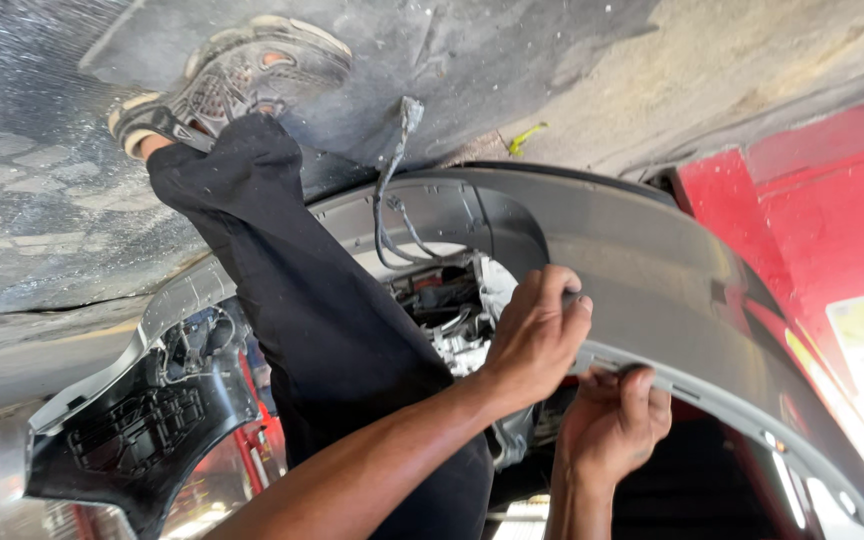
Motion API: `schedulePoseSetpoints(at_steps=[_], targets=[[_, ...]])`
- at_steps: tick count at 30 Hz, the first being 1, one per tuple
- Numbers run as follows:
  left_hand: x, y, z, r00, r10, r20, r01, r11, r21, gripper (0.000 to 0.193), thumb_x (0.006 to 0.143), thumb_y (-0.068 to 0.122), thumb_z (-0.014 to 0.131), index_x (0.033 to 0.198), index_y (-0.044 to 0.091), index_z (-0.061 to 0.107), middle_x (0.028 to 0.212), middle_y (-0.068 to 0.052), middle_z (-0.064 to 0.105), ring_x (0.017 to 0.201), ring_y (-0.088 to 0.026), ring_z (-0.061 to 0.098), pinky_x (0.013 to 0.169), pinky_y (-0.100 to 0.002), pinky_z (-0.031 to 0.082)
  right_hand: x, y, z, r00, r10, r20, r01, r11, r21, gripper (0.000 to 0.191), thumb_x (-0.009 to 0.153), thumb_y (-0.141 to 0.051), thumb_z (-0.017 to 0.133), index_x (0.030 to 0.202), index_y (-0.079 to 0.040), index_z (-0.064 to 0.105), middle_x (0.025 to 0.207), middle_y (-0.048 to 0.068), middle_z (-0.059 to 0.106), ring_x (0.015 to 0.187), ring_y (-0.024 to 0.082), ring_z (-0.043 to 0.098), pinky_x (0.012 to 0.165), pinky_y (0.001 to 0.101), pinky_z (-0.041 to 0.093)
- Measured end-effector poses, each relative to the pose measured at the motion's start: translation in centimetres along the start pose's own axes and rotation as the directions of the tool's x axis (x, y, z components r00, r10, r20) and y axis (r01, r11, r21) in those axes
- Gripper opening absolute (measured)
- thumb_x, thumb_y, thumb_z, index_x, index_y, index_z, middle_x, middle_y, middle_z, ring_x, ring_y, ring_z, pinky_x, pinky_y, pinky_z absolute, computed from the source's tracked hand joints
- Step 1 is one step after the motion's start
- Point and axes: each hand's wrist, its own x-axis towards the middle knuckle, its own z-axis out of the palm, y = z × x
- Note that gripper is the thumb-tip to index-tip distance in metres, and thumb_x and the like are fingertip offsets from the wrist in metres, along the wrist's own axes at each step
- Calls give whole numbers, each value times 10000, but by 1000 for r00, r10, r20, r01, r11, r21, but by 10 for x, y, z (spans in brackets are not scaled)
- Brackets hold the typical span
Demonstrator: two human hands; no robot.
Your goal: The person kneels on the floor to align and fit a car bumper onto a vehicle's frame. They then retrieve a bolt and a nut from a box, assemble them, and use pliers to tighten the bolt into a hole on the bumper's mounting point.
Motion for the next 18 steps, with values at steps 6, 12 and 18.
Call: schedulePoseSetpoints(at_steps=[6, 12, 18], targets=[[16, 20, 9, 989, 145, 31, -145, 912, 384, 529, 1041, 393, 514, 1409, 14, 517, 1517, -306, 445, 1457, -499, 330, 1076, -702, 314, -1, -10, 15, 998, 65, -3, -65, 997, 38, 228, 1178, -182, 575, 1203, 44, 598, 1096, 139, 683, 947, 217, 675, 880, 377, 564], [-27, 61, 6, 902, 345, 261, -422, 833, 357, 793, 975, 575, 468, 1549, 28, 478, 1615, -224, 399, 1589, -412, 289, 1325, -668, 184, -12, -19, 20, 987, -139, -86, 31, 676, -736, 396, 1112, -205, 485, 1377, 85, 537, 1308, 196, 645, 1072, 299, 669, 927, 417, 565], [16, 3, 29, 944, 122, 308, -232, 906, 353, 581, 1067, 448, 386, 1532, 116, 492, 1627, -156, 381, 1571, -436, 238, 1184, -763, 168, -7, -4, -3, 1000, 15, -27, -14, 998, 61, 391, 1093, -202, 690, 1342, 79, 582, 1277, 171, 645, 1125, 247, 664, 1011, 378, 547]])
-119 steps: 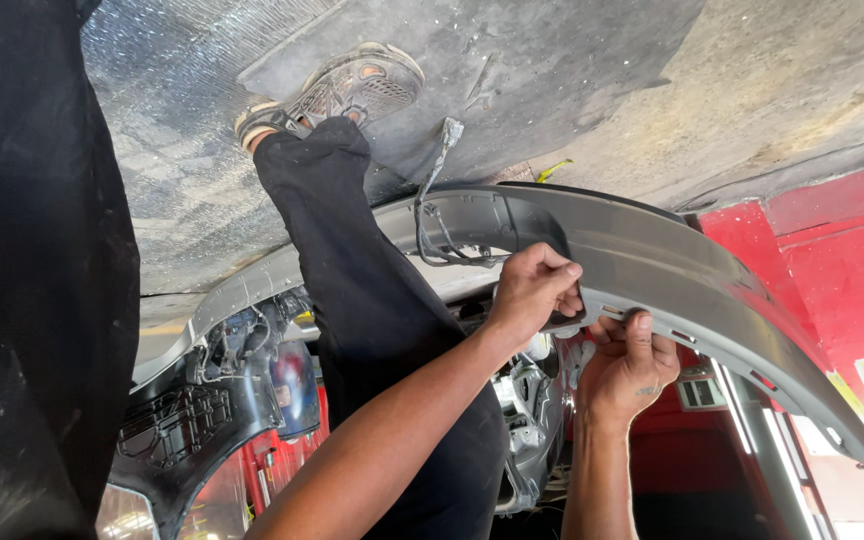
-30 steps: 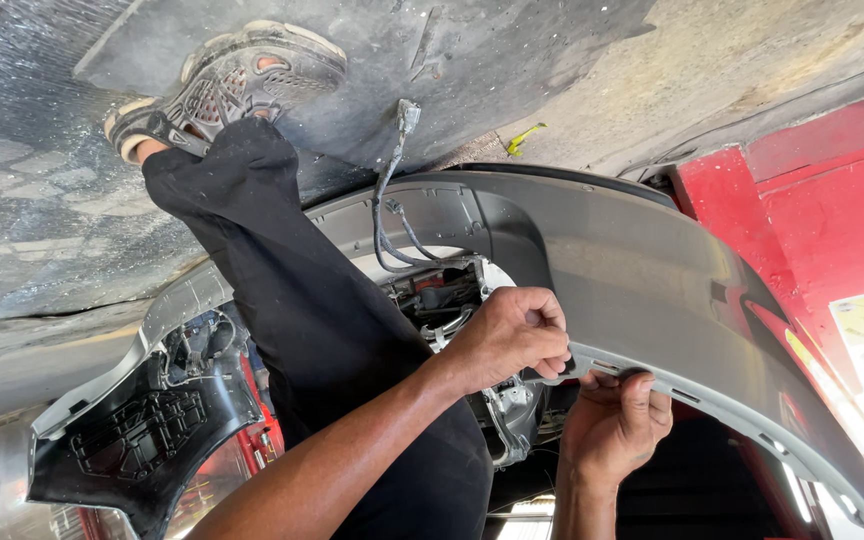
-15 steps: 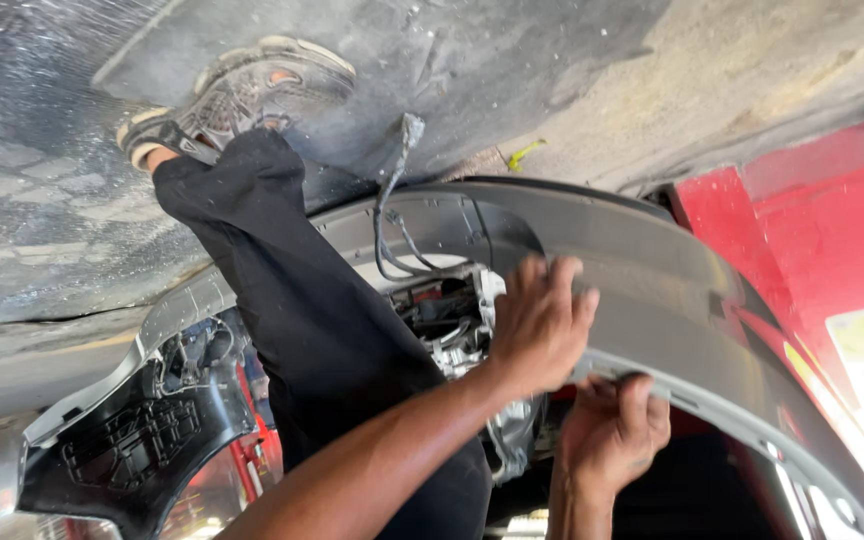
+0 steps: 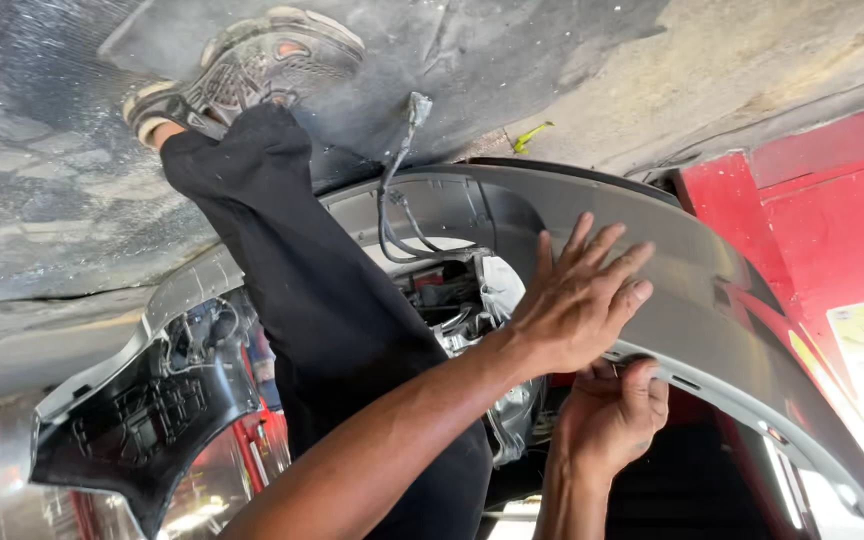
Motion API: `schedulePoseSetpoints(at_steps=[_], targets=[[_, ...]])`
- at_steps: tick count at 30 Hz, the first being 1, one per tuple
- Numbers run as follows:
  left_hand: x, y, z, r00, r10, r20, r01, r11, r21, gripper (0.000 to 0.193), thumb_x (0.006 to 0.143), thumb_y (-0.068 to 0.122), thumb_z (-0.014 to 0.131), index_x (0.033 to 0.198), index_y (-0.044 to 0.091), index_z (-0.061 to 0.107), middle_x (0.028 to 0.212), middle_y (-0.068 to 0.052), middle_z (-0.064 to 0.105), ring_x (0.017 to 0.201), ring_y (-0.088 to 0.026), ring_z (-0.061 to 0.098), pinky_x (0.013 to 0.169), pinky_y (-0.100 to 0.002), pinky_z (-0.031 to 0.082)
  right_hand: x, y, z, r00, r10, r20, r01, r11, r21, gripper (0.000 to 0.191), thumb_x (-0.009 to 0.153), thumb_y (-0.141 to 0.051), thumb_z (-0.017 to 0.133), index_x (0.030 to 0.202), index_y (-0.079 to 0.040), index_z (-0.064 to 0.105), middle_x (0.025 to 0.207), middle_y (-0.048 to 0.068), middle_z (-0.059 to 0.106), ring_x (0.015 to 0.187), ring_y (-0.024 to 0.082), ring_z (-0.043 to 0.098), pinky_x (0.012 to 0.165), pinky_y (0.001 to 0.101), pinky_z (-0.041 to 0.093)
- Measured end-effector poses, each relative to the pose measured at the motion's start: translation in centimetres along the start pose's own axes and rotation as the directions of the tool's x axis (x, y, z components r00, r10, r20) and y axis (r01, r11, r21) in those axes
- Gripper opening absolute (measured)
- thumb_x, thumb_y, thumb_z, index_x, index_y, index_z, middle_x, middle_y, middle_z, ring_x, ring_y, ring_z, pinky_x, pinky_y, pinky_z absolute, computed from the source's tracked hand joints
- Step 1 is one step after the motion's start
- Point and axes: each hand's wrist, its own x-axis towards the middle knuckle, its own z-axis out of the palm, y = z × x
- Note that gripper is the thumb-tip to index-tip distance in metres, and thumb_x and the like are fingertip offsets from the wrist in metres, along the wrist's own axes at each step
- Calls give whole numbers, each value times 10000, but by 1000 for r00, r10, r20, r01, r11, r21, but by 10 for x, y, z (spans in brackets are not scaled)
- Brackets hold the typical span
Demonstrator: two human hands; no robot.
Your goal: The person kneels on the floor to align and fit a car bumper onto a vehicle's frame. They then retrieve a bolt and a nut from a box, assemble them, and use pliers to tighten the bolt into a hole on the bumper's mounting point.
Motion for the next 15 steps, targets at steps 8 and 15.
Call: schedulePoseSetpoints(at_steps=[8, 15], targets=[[28, -57, -54, 945, -197, -262, 189, 980, -55, 571, 1099, 434, 404, 1544, 77, 431, 1596, -210, 413, 1543, -452, 283, 1254, -640, 242, -4, -6, 17, 996, 39, -82, -45, 997, -62, 306, 993, -263, 708, 1215, -62, 646, 1077, 55, 670, 819, 184, 630, 736, 327, 526], [-10, 17, -9, 970, 223, -94, -212, 971, 112, 614, 1060, 547, 366, 1595, 248, 398, 1651, -77, 454, 1627, -391, 259, 1329, -675, 134, -9, -10, 32, 1000, -26, 7, 27, 996, -88, 364, 1106, -289, 608, 1306, 14, 595, 1218, 91, 669, 1109, 205, 656, 998, 342, 546]])
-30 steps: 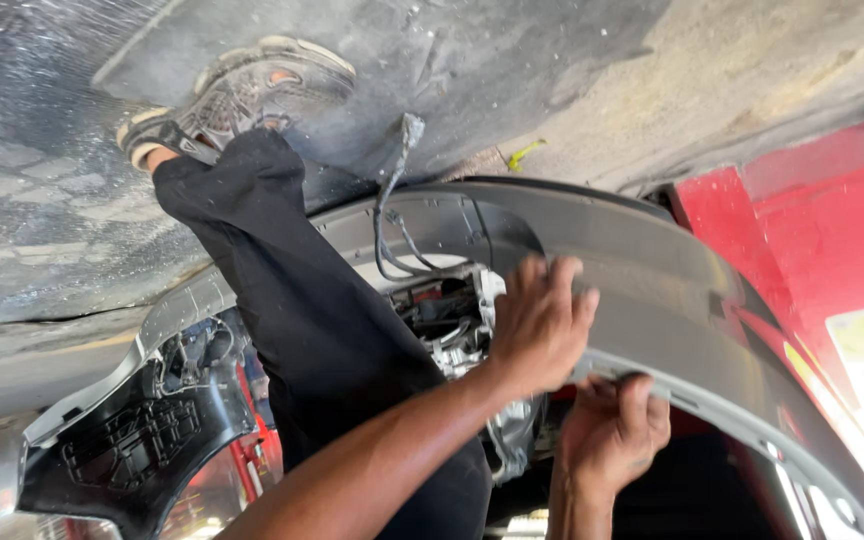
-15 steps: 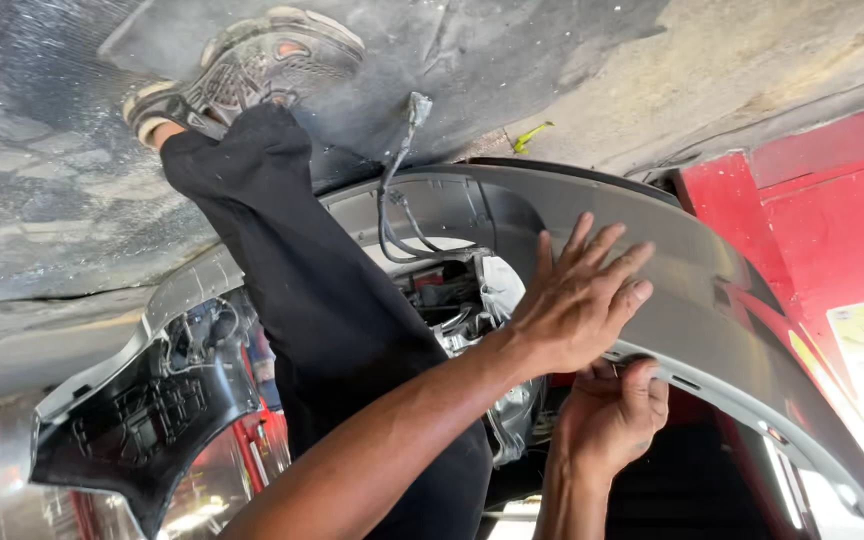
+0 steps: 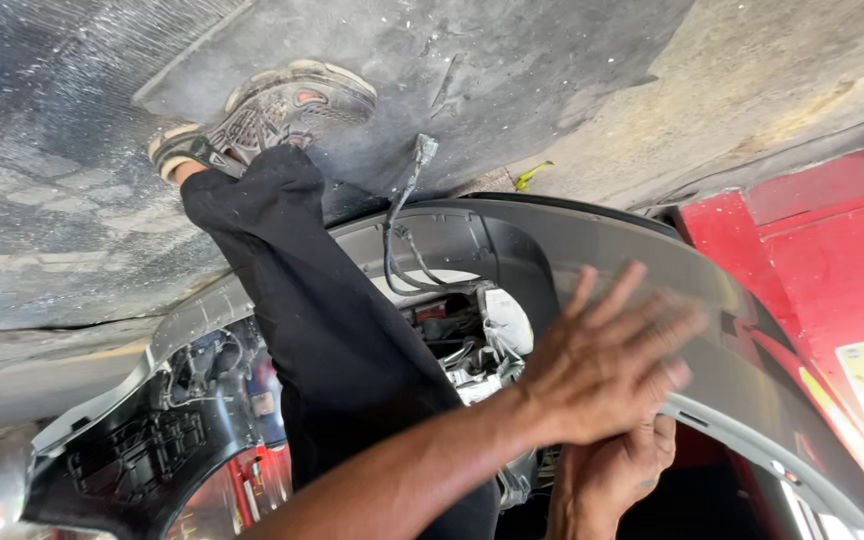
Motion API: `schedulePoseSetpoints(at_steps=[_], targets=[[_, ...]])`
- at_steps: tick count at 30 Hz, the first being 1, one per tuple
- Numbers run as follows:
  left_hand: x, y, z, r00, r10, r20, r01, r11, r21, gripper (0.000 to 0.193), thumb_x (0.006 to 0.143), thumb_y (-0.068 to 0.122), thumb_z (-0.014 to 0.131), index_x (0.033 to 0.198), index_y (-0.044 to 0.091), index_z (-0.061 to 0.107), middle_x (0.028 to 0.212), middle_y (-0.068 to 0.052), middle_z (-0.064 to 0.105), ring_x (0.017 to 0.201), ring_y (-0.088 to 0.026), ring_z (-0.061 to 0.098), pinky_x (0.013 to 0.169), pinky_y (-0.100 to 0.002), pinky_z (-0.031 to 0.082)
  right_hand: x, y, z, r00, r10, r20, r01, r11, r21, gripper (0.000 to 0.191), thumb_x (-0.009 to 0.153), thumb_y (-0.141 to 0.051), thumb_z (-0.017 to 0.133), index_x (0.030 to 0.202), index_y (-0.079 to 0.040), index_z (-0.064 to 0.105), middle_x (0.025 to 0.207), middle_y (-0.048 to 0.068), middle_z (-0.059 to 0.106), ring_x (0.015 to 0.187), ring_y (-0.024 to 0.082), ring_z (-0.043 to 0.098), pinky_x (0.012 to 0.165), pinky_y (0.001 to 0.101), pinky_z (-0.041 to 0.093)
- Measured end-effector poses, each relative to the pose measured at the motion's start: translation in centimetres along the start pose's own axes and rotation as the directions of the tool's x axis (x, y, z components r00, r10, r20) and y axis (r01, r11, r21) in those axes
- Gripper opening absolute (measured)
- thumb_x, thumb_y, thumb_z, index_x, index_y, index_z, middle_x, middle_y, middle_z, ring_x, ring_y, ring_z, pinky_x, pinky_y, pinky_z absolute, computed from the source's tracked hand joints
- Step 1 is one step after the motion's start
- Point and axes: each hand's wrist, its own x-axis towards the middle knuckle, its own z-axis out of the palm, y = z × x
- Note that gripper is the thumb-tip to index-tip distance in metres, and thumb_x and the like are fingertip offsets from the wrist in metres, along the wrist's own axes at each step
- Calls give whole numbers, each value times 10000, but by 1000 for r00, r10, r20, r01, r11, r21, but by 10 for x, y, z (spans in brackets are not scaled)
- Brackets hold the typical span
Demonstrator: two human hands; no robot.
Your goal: The person kneels on the floor to align and fit a car bumper onto a vehicle's frame. They then retrieve a bolt and a nut from a box, assemble them, and use pliers to tighten the bolt into a hole on the bumper's mounting point.
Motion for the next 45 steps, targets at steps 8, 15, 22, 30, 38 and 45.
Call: schedulePoseSetpoints(at_steps=[8, 15, 22, 30, 38, 45], targets=[[-1, 3, -15, 993, 54, 101, -71, 982, 172, 586, 1062, 542, 366, 1588, 286, 402, 1684, -89, 402, 1616, -359, 279, 1286, -681, 183, -7, -3, -9, 998, 65, -22, -65, 998, 14, 287, 1063, -163, 623, 1272, 33, 623, 1268, 128, 671, 1143, 206, 687, 1049, 339, 554], [-13, -87, -24, 954, -228, -194, 226, 974, -30, 449, 1020, 284, 586, 1426, 99, 545, 1282, -152, 608, 1276, -388, 523, 1076, -581, 384, -1, 5, -19, 998, 42, -42, -38, 995, 92, 267, 1077, -253, 717, 1145, -4, 652, 968, 105, 719, 785, 191, 676, 747, 344, 552], [-41, -59, -33, 880, -359, 310, 420, 285, -862, 386, 1022, 291, 658, 1308, 34, 672, 916, -2, 652, 798, -109, 617, 707, -281, 554, 0, 3, -17, 999, 20, -49, -18, 1000, 24, 319, 1086, -289, 697, 1173, 14, 645, 978, 111, 716, 817, 205, 690, 780, 339, 568], [-45, -47, -34, 868, -306, 390, 416, 22, -909, 407, 967, 141, 704, 1338, 9, 601, 976, -34, 660, 882, -95, 644, 774, -272, 563, -1, -2, -13, 999, 41, -6, -40, 998, 44, 338, 1065, -290, 707, 1193, 17, 644, 1021, 106, 722, 846, 193, 687, 811, 332, 555], [-64, -53, -33, 908, -229, 350, 372, 58, -927, 502, 986, 68, 678, 1470, 1, 568, 1049, -46, 694, 970, -84, 657, 891, -263, 566, -2, 0, -21, 997, 65, -31, -64, 998, 18, 334, 1089, -313, 702, 1151, 10, 640, 990, 97, 712, 848, 187, 681, 842, 336, 554], [-55, -52, -22, 908, -312, 280, 355, 218, -909, 367, 1033, 186, 650, 1341, -12, 676, 961, -29, 704, 868, -92, 677, 786, -240, 594, 0, 4, -20, 998, 29, -62, -30, 999, -18, 362, 1077, -329, 683, 1200, 7, 631, 1014, 102, 710, 839, 189, 687, 788, 333, 564]])
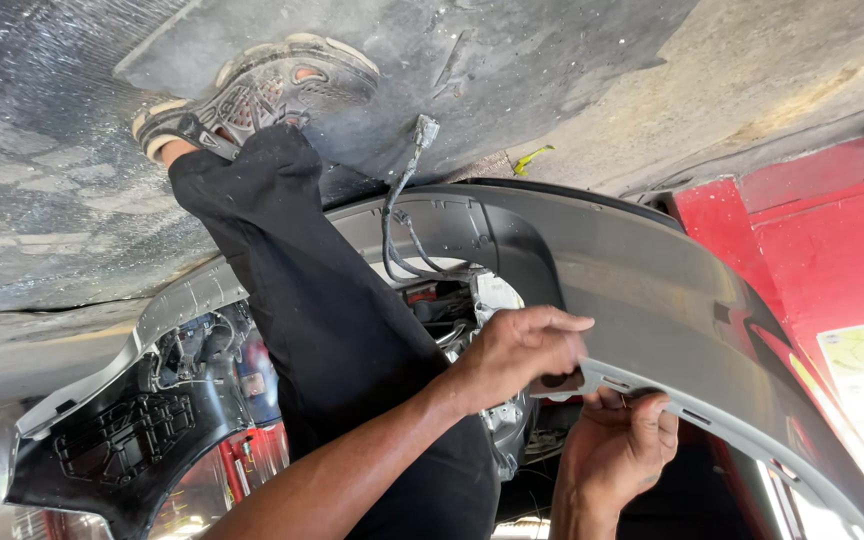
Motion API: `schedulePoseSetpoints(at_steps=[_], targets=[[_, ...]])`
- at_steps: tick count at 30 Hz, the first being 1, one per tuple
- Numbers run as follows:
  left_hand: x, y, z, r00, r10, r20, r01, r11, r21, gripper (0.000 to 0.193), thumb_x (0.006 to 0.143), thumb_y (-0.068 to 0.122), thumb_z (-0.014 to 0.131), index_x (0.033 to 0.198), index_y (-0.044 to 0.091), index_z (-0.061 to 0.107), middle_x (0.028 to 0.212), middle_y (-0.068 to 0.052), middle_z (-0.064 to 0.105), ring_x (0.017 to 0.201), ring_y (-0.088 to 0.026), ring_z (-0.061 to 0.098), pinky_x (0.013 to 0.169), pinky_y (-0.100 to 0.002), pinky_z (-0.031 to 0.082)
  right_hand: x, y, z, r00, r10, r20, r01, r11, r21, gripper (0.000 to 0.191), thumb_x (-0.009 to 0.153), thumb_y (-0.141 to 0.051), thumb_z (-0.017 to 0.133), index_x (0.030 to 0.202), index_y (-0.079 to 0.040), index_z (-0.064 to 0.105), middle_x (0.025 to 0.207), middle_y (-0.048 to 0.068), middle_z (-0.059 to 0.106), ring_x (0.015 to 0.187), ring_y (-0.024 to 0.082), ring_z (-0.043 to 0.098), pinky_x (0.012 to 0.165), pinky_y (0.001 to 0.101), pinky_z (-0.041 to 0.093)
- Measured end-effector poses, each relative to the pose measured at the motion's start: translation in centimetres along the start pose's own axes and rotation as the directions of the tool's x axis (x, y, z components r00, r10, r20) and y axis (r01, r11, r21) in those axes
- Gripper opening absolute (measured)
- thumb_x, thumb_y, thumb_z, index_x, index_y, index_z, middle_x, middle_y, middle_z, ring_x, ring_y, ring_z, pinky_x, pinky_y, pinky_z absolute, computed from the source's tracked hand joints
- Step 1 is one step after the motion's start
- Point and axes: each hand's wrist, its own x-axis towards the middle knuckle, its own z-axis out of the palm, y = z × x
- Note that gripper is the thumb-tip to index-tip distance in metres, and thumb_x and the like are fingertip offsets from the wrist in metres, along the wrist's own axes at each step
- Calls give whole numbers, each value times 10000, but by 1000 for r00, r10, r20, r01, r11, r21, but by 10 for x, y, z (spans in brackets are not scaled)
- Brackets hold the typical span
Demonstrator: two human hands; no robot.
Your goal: The person kneels on the floor to align and fit a car bumper onto a vehicle's frame. They then retrieve a bolt and a nut from a box, assemble them, and use pliers to tighten the bolt into a hole on the bumper's mounting point.
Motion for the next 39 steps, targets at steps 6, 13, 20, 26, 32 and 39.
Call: schedulePoseSetpoints(at_steps=[6, 13, 20, 26, 32, 39], targets=[[-2, 3, -4, 998, -39, 47, 42, 996, -76, 354, 1018, 132, 639, 1346, 3, 669, 981, -31, 717, 893, -76, 666, 812, -228, 569, -2, -2, 3, 1000, -7, 27, 6, 999, 44, 349, 1096, -306, 684, 1207, 19, 627, 1017, 105, 700, 827, 181, 670, 782, 328, 550], [-3, 3, -4, 998, 10, 63, -4, 995, -98, 413, 938, 18, 653, 1349, -23, 654, 999, -47, 711, 903, -83, 657, 820, -253, 562, 2, -1, 3, 999, -8, 39, 6, 999, 52, 321, 1075, -287, 695, 1166, 15, 635, 1011, 106, 695, 822, 187, 671, 770, 338, 552], [-6, -8, 4, 999, -46, 1, 46, 996, -80, 371, 954, 70, 676, 1317, -5, 668, 980, -42, 732, 875, -73, 649, 769, -235, 544, 7, 15, -34, 995, -25, 93, 14, 994, 111, 284, 1143, -226, 689, 1084, 43, 621, 934, 136, 687, 784, 217, 667, 820, 372, 559], [-23, 21, 42, 870, 488, -68, -213, 497, 841, 305, 1016, 176, 675, 1293, 50, 678, 1348, -227, 516, 1290, -370, 528, 1113, -478, 444, 35, 30, -40, 986, 89, 143, -72, 990, -118, 350, 1097, -237, 560, 1322, 24, 497, 1202, 168, 630, 1014, 267, 691, 895, 410, 590], [-7, 7, 79, 881, 394, 261, -371, 233, 899, 598, 1116, 508, 351, 1581, 149, 460, 1690, -236, 318, 1661, -469, 220, 1299, -734, 98, 45, 69, -62, 934, 190, 304, -239, 962, 131, 514, 1095, -315, 473, 1443, 58, 407, 1369, 249, 587, 1135, 311, 694, 935, 434, 590], [49, 50, 46, 981, 185, 53, -146, 536, 831, 803, 1013, 664, 175, 1633, 157, 234, 1720, -188, 197, 1603, -465, 36, 1205, -702, -19, 40, 104, -62, 988, 79, 130, -77, 997, -16, 468, 1155, -280, 563, 1392, 114, 474, 1239, 273, 614, 980, 322, 643, 905, 488, 538]])
